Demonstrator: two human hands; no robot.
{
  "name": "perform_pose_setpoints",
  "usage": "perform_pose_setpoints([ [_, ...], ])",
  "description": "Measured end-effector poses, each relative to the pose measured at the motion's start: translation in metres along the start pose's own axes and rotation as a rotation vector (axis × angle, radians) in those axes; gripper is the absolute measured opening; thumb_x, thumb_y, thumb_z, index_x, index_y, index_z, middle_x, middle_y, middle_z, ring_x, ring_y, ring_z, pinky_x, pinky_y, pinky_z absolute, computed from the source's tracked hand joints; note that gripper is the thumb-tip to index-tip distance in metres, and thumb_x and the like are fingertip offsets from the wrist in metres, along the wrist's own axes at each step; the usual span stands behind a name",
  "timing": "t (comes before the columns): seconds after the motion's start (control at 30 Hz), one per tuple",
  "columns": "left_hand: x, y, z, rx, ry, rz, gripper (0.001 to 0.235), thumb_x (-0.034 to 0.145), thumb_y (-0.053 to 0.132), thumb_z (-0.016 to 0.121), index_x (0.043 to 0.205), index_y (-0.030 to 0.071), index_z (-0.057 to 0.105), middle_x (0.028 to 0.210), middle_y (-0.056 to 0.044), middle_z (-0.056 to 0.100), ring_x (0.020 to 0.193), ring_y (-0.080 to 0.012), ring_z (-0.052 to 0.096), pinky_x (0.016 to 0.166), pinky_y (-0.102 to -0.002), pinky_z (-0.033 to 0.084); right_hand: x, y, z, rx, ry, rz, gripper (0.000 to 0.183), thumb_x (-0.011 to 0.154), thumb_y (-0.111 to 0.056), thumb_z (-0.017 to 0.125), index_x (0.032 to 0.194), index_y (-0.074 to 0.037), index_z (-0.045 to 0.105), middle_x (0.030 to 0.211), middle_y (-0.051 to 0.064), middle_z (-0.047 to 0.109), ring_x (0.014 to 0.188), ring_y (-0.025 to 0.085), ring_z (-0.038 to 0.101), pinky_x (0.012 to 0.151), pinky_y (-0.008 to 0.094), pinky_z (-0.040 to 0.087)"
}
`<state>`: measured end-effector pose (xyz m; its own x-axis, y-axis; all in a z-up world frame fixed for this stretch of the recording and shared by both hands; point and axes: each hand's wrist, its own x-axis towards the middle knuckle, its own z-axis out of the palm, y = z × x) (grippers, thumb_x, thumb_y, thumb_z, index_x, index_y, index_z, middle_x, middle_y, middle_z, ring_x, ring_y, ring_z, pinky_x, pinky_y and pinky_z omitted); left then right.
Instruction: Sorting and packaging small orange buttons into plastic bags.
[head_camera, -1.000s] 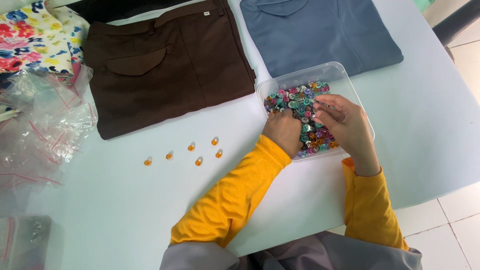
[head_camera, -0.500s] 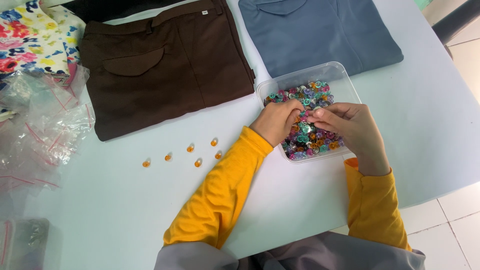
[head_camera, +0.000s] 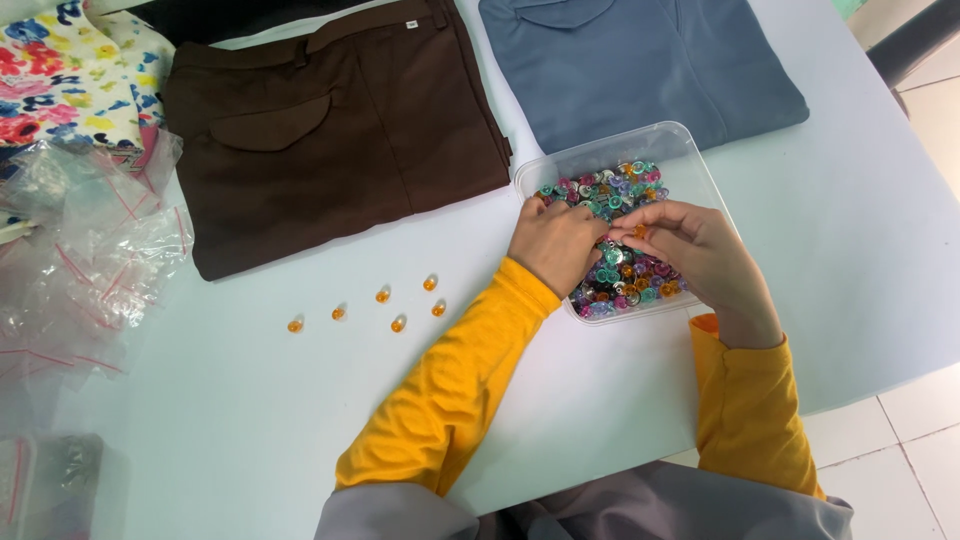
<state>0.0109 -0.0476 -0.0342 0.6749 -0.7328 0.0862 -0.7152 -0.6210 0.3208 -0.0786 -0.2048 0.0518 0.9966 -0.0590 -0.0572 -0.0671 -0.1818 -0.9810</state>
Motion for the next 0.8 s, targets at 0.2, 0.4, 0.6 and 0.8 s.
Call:
perform_pose_setpoints([
  [0.2, 0.025, 0.002, 0.034, 0.139, 0.07, 0.017, 0.01, 0.082, 0.013, 0.074, 0.091, 0.017, 0.075, 0.086, -0.003, 0.067, 0.09, -0.0263, 0.067, 0.083, -0.044, 0.047, 0.002, 0.005, 0.0, -0.018, 0.035, -0.012, 0.023, 0.095, 0.01, 0.052, 0.112, 0.013, 0.067, 0.101, 0.03, 0.067, 0.1, 0.032, 0.069, 0.093, 0.048, 0.059],
  [0.4, 0.015, -0.003, 0.003, -0.064, 0.122, 0.031, 0.023, 0.087, 0.015, 0.066, 0.11, 0.014, 0.065, 0.096, -0.005, 0.063, 0.101, -0.0306, 0.066, 0.086, -0.05, 0.053, 0.0, 0.006, -0.002, -0.055, 0.046, -0.015, 0.024, 0.096, 0.005, 0.058, 0.116, 0.014, 0.065, 0.1, 0.031, 0.066, 0.095, 0.033, 0.07, 0.083, 0.044, 0.061],
  [0.6, -0.006, 0.004, -0.007, 0.043, 0.745, 0.295, 0.027, 0.075, 0.016, 0.067, 0.1, 0.012, 0.061, 0.083, -0.003, 0.054, 0.082, -0.025, 0.062, 0.072, -0.038, 0.048, -0.002, 0.009, 0.007, -0.424, 0.164, -0.24, 0.017, 0.095, 0.001, 0.07, 0.111, -0.001, 0.074, 0.081, 0.013, 0.072, 0.06, 0.017, 0.06, 0.062, 0.031, 0.05],
  [0.8, -0.106, -0.019, -0.087, -0.282, 0.761, 0.237, 0.029, 0.084, 0.013, 0.062, 0.113, 0.013, 0.06, 0.086, -0.003, 0.057, 0.079, -0.0246, 0.063, 0.072, -0.035, 0.052, -0.003, 0.032, 0.037, -0.799, 0.454, -0.841, 0.019, 0.096, -0.01, 0.072, 0.113, -0.009, 0.079, 0.086, -0.001, 0.068, 0.069, 0.018, 0.058, 0.073, 0.033, 0.051],
])
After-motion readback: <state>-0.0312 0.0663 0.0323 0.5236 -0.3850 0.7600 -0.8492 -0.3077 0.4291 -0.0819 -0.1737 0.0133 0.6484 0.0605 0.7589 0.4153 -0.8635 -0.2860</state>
